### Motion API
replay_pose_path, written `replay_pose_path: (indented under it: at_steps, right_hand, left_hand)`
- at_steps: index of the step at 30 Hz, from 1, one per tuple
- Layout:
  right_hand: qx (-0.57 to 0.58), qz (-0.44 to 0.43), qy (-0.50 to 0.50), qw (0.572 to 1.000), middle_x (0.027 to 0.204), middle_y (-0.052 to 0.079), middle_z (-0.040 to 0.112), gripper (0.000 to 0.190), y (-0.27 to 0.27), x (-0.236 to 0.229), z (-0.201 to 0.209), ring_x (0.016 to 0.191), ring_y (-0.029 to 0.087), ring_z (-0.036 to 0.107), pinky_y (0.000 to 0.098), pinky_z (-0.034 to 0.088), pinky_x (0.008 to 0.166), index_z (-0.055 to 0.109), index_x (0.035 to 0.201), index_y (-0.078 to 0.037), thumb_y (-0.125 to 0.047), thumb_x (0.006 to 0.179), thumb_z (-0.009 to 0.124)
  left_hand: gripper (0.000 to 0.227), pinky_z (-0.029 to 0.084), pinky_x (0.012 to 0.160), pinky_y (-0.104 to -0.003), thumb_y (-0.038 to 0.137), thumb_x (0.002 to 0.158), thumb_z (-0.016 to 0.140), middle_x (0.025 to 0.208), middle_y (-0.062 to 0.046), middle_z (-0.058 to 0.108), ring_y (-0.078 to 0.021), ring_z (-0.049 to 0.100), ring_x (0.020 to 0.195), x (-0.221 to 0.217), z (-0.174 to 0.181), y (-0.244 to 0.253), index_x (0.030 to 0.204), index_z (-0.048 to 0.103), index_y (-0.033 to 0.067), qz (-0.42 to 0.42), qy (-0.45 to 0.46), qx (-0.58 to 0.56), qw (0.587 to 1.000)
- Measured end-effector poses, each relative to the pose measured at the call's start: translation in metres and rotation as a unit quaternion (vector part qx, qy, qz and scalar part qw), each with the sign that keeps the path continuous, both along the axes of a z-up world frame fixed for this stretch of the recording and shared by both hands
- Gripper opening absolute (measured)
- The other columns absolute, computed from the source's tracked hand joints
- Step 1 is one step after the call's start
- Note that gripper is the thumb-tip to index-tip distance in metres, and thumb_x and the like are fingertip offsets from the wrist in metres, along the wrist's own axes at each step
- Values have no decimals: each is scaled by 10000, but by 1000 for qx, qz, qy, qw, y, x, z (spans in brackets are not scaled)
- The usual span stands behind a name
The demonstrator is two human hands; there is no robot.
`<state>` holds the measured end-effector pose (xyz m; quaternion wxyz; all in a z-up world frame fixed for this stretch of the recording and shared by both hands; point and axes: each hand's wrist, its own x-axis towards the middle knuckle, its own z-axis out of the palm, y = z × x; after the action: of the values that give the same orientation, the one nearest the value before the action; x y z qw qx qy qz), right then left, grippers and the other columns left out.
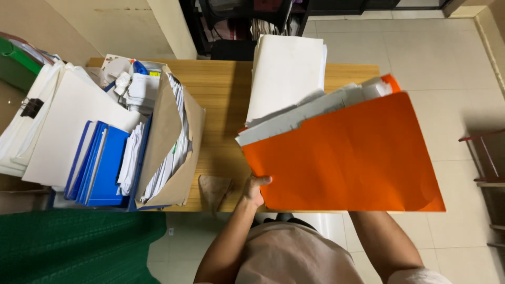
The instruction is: Cleaning dust off various papers and folders using a cloth and organizing them on a desk.
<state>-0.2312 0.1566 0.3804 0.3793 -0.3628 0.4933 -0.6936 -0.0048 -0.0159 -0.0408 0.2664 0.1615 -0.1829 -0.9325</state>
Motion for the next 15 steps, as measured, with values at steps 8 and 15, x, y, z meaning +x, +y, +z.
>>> replay_pose_path:
  at_steps: [8,15]
  right_hand:
    - [-115,36,-108,987,1405,174,553,550,-68,41,-176,1323,313,535,466,457,1140,484,1414,26,-204,947,660]
    - [-59,-32,-190,979,1382,168,570,631,-75,-5,-352,1294,331,563,488,485,1121,452,1453,-19,-32,906,765]
  left_hand:
    - [775,467,1124,-563,121,732,895,1363,-132,628,-371,581,1300,-26,40,-28,1414,539,17,105,143,-21,984]
    - [811,470,1092,-578,162,730,897,1365,-154,617,-395,559,1294,-44,49,3,1429,511,21,121,108,13,987]
